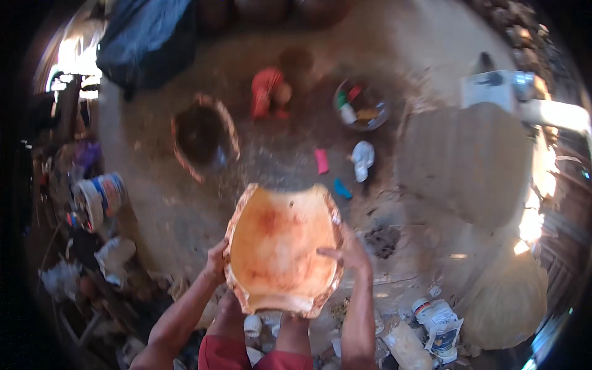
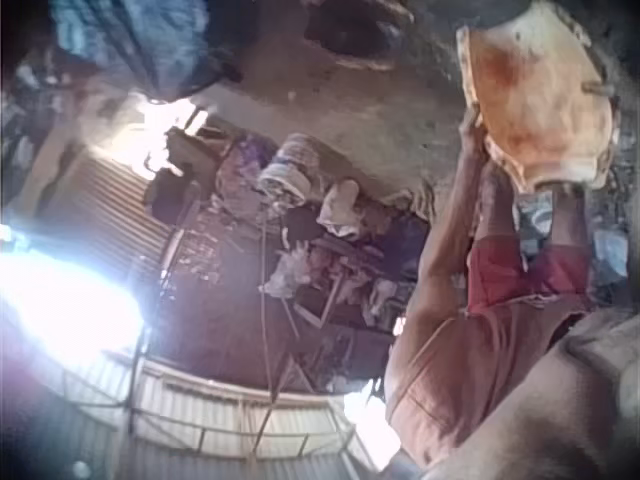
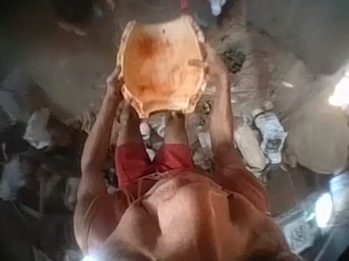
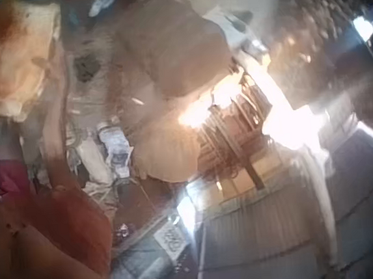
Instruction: The person shapes a large piece of clay by hand, using a wooden tool to flatten and smooth it before folding and pressing the clay inside a ceramic mold.
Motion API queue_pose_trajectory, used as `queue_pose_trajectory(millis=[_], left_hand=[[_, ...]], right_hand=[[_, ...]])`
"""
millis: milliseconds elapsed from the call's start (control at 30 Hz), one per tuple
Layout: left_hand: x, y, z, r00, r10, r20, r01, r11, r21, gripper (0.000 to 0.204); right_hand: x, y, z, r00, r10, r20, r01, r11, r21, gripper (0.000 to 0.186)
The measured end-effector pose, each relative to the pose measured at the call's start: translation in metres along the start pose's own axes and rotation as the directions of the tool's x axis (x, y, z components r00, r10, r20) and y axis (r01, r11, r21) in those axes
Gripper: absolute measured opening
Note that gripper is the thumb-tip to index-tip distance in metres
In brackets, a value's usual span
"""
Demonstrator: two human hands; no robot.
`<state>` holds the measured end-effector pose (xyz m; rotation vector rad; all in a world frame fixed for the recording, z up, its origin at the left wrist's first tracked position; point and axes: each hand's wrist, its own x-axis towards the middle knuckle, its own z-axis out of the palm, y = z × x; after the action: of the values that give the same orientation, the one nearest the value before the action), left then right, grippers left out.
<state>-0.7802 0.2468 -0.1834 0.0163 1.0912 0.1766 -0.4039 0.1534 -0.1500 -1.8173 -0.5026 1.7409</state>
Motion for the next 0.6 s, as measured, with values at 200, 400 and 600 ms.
queue_pose_trajectory(millis=[200, 400, 600], left_hand=[[0.166, -0.035, -0.065, 0.975, 0.208, -0.084, -0.214, 0.975, -0.066, 0.066], [0.250, -0.081, -0.105, 0.958, 0.219, -0.187, -0.266, 0.921, -0.284, 0.072], [0.260, -0.119, -0.128, 0.985, 0.170, -0.027, -0.166, 0.899, -0.404, 0.079]], right_hand=[[0.210, 0.089, -0.014, 0.973, -0.231, -0.020, 0.188, 0.836, -0.516, 0.093], [0.323, 0.078, 0.014, 0.954, -0.289, 0.083, 0.257, 0.639, -0.725, 0.077], [0.374, 0.039, 0.051, 0.851, -0.275, 0.448, 0.512, 0.624, -0.590, 0.070]])
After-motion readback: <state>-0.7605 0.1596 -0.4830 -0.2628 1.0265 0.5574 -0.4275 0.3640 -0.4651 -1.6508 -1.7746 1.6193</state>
